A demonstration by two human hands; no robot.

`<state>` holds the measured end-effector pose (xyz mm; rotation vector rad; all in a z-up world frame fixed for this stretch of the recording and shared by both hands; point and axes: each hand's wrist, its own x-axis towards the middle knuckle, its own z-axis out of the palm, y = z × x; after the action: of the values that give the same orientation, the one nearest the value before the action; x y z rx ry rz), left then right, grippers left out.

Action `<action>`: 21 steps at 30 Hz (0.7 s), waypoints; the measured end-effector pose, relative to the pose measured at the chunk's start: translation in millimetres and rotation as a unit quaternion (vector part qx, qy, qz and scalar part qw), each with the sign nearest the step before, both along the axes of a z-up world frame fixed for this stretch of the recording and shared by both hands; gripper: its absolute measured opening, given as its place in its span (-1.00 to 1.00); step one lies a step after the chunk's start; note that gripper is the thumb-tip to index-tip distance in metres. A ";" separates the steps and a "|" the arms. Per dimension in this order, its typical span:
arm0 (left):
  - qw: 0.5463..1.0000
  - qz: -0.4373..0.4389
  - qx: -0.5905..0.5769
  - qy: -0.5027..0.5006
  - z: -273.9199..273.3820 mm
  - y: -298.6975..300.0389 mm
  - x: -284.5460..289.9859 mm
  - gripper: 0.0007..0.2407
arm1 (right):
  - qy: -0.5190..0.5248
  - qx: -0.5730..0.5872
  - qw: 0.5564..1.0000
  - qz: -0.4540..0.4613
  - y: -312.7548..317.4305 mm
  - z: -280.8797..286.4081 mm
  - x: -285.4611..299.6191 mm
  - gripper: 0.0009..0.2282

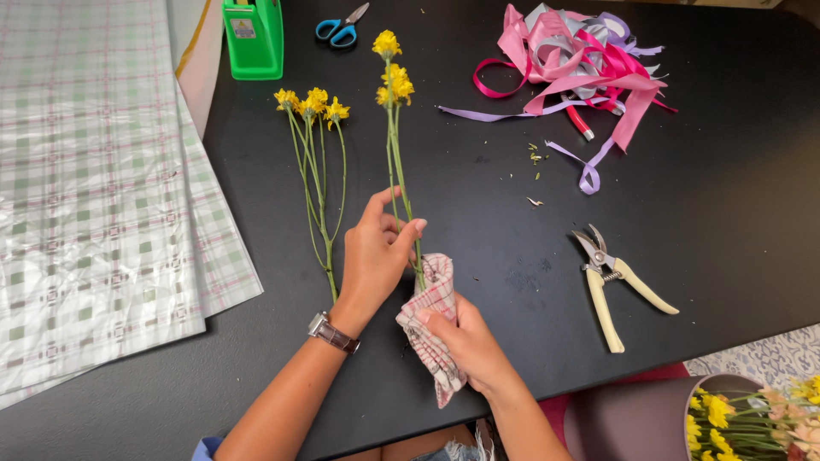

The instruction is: The person cleans flower stems with a cloth, removes leaves, and places the flowers into a vase.

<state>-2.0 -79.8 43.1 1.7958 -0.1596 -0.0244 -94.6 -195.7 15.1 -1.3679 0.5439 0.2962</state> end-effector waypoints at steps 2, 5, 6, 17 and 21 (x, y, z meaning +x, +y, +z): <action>0.999 -0.012 -0.018 0.036 2.6 0.5 -1.3 -0.68 | -0.050 -0.067 0.996 0.018 -1.1 -4.4 -3.7 -0.94; 1.000 -0.010 -0.011 0.019 -2.6 -2.1 -1.7 -0.67 | -0.071 -0.067 0.995 0.021 -5.5 -13.1 -3.4 -0.97; 1.000 -0.009 -0.010 0.020 -2.2 -1.9 -1.5 -0.67 | -0.070 -0.066 0.995 0.021 -5.4 -9.4 -3.2 -0.97; 0.987 -0.030 -0.150 0.050 -2.3 1.0 3.0 -0.67 | 0.070 0.087 0.990 -0.085 -3.7 -24.0 -9.3 -0.76; 0.987 -0.017 -0.152 0.042 2.9 0.2 -1.0 -0.68 | 0.037 0.108 0.991 -0.065 -12.9 -16.7 -12.0 -0.81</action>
<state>-3.0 -79.6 46.0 1.4846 -0.1257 -0.0943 -106.5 -208.6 -1.6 -1.1099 0.6414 0.2926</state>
